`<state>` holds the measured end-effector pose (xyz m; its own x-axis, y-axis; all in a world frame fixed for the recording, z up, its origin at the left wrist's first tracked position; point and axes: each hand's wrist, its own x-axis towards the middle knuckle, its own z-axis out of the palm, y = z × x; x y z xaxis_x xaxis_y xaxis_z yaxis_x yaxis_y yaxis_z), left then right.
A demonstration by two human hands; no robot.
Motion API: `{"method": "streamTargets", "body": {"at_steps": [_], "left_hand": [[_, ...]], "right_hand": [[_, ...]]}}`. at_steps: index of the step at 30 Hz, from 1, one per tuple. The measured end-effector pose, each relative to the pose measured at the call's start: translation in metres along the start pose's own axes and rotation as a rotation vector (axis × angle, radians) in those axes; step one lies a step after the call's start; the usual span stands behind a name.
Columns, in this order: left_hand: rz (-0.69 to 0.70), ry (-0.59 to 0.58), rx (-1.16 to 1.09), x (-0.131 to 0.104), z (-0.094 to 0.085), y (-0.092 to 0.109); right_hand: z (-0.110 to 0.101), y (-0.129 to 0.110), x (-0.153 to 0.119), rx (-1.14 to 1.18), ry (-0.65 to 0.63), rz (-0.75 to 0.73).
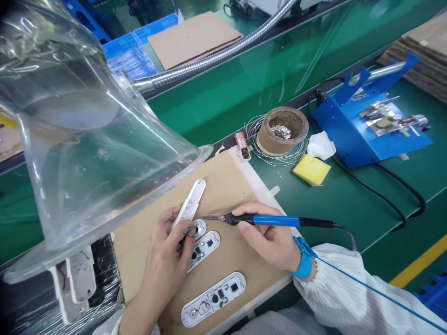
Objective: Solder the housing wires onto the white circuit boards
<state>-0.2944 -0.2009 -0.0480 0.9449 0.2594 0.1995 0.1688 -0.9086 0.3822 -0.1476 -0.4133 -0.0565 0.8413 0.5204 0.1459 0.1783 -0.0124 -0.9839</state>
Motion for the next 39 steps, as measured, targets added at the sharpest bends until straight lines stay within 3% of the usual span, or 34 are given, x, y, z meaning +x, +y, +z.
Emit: {"method": "streamTargets", "body": {"at_steps": [7,12,26,35,39], "left_hand": [[0.142,0.114,0.088,-0.007,-0.004,-0.004],[0.186,0.119,0.077,-0.017,-0.002,-0.019],[0.088,0.084,-0.11,0.003,-0.002,-0.006],[0.007,-0.011,-0.22,0.008,-0.001,-0.008],[0.037,-0.039,-0.18,0.007,-0.002,-0.004]], "right_hand": [[0.0,-0.002,0.001,0.005,0.011,-0.001],[-0.001,-0.001,0.001,0.018,0.013,-0.001],[-0.002,-0.002,0.0,0.036,0.017,0.012],[-0.003,-0.004,-0.002,0.06,-0.003,0.012],[-0.004,-0.006,-0.004,0.051,-0.007,0.007]]}}
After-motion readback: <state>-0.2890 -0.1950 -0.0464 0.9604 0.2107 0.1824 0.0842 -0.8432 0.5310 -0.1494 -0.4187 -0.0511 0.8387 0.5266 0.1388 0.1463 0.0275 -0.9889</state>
